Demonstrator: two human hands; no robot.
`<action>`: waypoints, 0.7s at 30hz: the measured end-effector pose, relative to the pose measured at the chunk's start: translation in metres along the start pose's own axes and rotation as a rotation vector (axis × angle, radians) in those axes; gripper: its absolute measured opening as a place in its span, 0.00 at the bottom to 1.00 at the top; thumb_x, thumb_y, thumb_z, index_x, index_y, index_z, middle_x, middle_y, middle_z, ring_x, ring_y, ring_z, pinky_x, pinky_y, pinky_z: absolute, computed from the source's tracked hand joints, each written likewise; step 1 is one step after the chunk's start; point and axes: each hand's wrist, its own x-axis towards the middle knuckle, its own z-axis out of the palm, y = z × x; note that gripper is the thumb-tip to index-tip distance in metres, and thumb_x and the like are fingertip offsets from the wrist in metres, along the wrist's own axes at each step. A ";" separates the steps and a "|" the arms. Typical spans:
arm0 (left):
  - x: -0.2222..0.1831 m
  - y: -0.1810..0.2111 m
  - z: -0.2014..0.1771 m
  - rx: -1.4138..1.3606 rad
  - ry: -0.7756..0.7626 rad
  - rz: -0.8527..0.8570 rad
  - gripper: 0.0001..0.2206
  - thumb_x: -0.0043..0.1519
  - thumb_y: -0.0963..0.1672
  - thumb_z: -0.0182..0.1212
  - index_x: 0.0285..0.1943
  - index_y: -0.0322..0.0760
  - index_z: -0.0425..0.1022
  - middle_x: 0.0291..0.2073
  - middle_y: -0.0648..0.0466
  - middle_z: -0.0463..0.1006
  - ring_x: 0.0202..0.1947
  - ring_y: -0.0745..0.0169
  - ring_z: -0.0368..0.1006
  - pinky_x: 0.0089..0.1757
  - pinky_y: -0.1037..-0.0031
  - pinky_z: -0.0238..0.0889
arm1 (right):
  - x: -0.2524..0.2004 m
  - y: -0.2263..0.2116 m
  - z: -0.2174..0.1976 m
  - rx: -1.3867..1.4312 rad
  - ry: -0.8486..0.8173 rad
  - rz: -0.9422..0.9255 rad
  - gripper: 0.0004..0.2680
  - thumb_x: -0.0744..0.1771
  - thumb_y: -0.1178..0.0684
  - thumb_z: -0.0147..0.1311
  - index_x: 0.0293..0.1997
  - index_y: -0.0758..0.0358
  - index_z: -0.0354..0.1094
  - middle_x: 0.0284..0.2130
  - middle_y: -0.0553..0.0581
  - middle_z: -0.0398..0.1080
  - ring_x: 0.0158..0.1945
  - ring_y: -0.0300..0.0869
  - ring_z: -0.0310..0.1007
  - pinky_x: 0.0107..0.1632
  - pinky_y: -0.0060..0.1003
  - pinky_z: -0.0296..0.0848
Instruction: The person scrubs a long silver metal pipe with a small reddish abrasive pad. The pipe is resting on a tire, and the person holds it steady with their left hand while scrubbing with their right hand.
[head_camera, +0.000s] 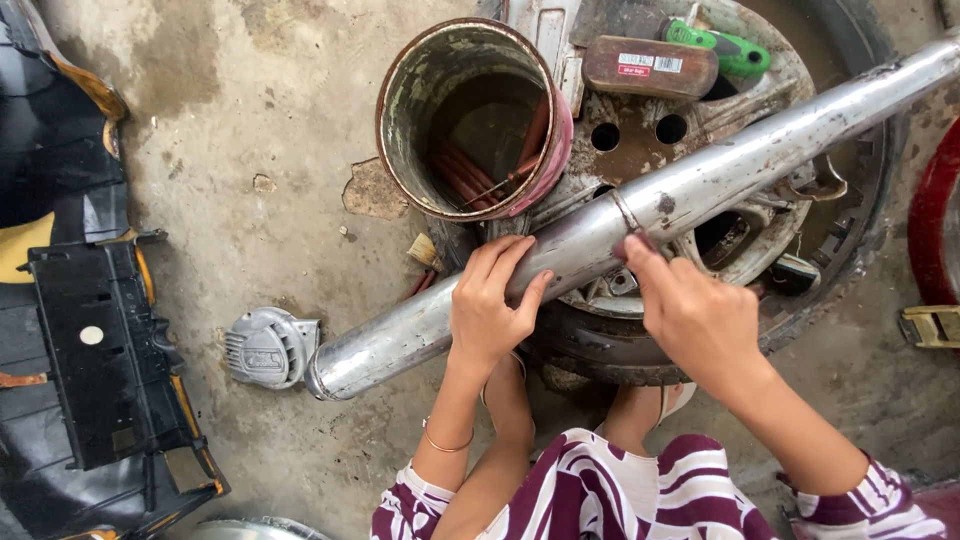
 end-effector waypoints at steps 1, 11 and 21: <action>0.001 0.000 0.000 -0.002 -0.004 0.002 0.15 0.60 0.46 0.70 0.52 0.32 0.80 0.44 0.48 0.79 0.48 0.47 0.78 0.49 0.63 0.74 | -0.002 0.006 0.008 -0.001 -0.001 0.005 0.05 0.70 0.44 0.56 0.49 0.39 0.76 0.18 0.44 0.66 0.14 0.37 0.65 0.23 0.32 0.71; 0.002 0.003 -0.001 0.009 -0.013 -0.003 0.15 0.60 0.45 0.70 0.52 0.30 0.80 0.45 0.47 0.79 0.48 0.47 0.78 0.49 0.63 0.73 | 0.000 0.012 0.018 -0.002 0.056 0.040 0.06 0.70 0.45 0.56 0.50 0.36 0.78 0.19 0.46 0.65 0.16 0.42 0.65 0.25 0.35 0.71; 0.001 0.002 0.000 0.018 -0.013 -0.012 0.15 0.60 0.46 0.70 0.52 0.31 0.80 0.45 0.48 0.79 0.49 0.48 0.77 0.49 0.63 0.73 | 0.004 0.026 0.039 -0.066 0.035 -0.005 0.04 0.71 0.44 0.55 0.47 0.40 0.77 0.16 0.46 0.62 0.13 0.38 0.61 0.21 0.32 0.64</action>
